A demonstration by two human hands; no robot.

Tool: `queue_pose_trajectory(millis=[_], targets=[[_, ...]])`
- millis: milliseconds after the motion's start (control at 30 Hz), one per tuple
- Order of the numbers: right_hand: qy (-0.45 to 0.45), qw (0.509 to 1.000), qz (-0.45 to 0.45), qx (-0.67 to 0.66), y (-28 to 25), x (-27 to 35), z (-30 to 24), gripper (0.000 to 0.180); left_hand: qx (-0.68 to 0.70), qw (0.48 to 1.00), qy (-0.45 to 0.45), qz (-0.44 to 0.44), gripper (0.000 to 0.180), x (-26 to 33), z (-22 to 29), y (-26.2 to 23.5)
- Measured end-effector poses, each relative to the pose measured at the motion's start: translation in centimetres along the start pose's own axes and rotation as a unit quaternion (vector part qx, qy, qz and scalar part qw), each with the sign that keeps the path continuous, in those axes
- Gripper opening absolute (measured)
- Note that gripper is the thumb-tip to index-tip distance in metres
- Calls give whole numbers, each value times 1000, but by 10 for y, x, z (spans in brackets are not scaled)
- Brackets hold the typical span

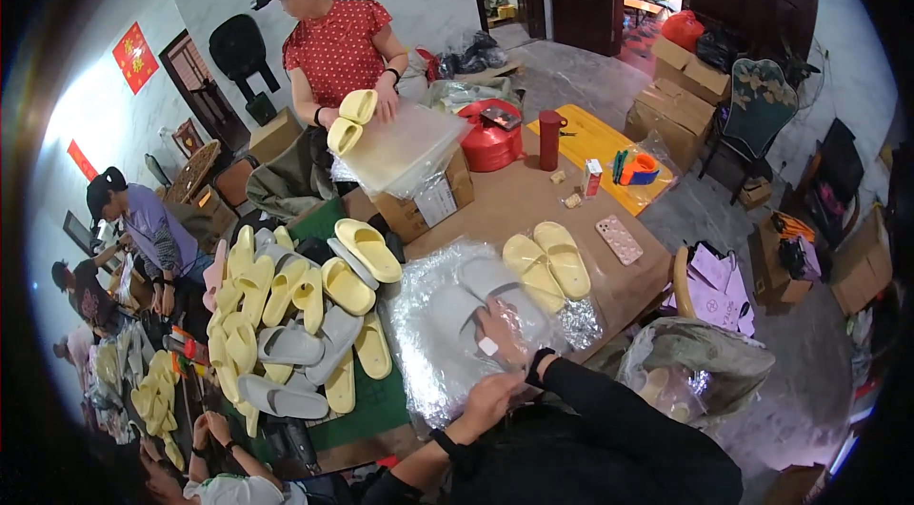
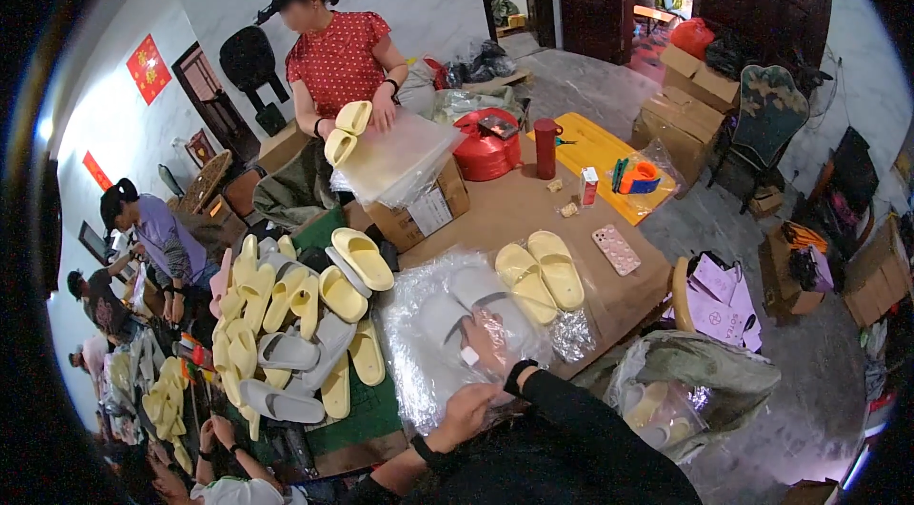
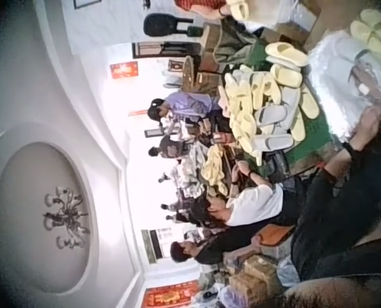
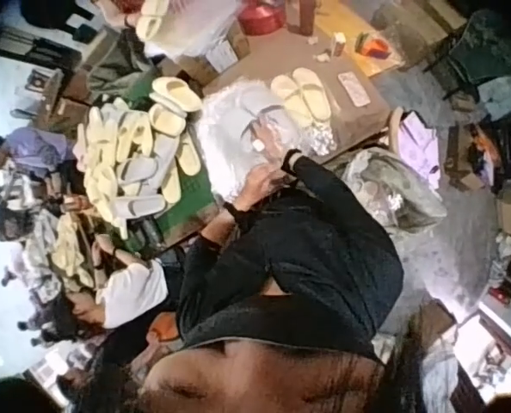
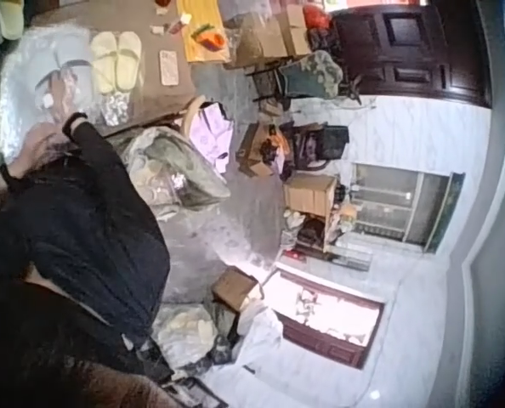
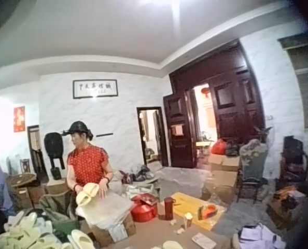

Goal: The recorder is seen picking up pairs of slides (sandals) and placing them into clear plastic bags before putting the bagged shoes into a large sack.

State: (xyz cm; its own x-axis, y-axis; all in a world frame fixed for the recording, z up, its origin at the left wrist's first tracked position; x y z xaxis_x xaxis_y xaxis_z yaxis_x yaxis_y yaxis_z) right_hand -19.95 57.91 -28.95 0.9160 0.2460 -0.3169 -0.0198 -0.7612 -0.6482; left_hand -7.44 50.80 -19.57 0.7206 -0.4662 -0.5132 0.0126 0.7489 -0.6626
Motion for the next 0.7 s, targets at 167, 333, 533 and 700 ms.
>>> queue_pose_trajectory(millis=[167,333,533,700], targets=[[-26,985,-165,48,4,13,-22,52,-84,979,-160,91,17,-4,-30,-27],[-33,980,-134,-144,-38,74,-37,62,0,958,-228,173,15,-2,-41,-51],[-42,977,-206,-31,-50,107,-45,53,73,951,-245,177,15,-20,-28,-47],[-182,970,-150,66,-70,73,-80,44,29,948,-247,196,15,-17,-39,-59]])
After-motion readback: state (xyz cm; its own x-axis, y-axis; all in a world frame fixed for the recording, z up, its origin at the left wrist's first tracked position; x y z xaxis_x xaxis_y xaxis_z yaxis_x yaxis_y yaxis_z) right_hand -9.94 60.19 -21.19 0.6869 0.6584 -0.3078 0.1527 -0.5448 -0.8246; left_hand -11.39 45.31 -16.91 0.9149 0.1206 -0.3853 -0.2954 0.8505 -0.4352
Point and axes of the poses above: each hand's wrist, its own x-axis away from the middle knuckle, its own y-axis out of the palm, z = x × y, the point moved 6 cm from there along -x, towards the middle knuckle, and after that the axes turned 15 degrees about -x, right-handed, at the moved point
